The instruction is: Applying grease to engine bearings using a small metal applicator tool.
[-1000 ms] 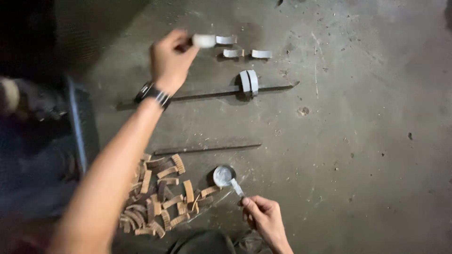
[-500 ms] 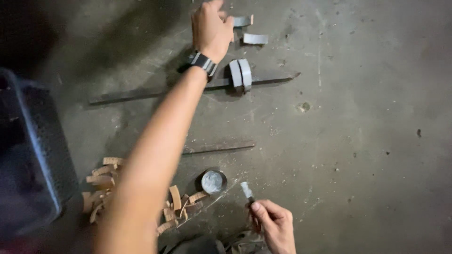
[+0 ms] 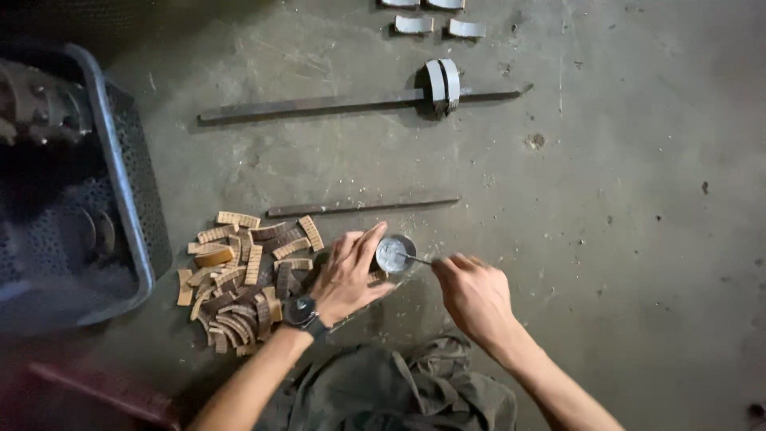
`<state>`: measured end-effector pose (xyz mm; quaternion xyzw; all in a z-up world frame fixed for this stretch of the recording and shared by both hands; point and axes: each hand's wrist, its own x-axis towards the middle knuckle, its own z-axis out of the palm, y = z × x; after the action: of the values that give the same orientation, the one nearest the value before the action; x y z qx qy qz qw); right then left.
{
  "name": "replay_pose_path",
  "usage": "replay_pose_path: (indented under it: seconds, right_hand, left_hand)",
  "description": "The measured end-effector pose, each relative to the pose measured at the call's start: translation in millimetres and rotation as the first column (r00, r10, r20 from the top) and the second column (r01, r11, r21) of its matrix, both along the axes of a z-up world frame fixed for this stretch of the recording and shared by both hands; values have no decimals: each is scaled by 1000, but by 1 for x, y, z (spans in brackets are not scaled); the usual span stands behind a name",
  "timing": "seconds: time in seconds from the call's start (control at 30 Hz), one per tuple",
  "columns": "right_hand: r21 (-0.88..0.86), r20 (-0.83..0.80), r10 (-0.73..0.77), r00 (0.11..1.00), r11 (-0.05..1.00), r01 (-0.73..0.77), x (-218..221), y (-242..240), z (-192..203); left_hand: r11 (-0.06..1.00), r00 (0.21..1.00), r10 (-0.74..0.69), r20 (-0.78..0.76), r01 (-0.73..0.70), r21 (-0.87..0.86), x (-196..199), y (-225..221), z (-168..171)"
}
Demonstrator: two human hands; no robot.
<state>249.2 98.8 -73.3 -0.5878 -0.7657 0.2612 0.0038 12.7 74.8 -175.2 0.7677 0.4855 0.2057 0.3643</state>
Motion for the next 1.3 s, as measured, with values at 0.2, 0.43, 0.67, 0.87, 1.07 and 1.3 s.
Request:
replay_pose_path:
  seconds: [0.2,0.43,0.67,0.87,1.07,1.3]
  right_hand:
    - [95,133,268,954,955,-281,-10,-3,-48]
    - [-241,-151,70,986,965,-106,-1,1,-63]
    - [-897,-313,-810,496,424,126,33,-40,-108]
    - [-619,-330,-660,675,691,373,4,-37,-47]
    - [-160,-362,-413,836,911,380,-7,-57,-40]
    - [88,-386,-308,869,926,367,-12,-71,-38]
  left_hand:
    - [991,994,112,8,-112,72,19,-8,-12]
    - [971,985,161,70,-170,168,16,-7,-15]
    - [970,981,183,62,-191,150,13,-12,-13]
    - [943,964,257,72,-266,198,-37,-32,8]
    - [814,838,544,49,-540,214,-137,-82,43]
    - [722,730,683,5,-676,149,-158,-133,40]
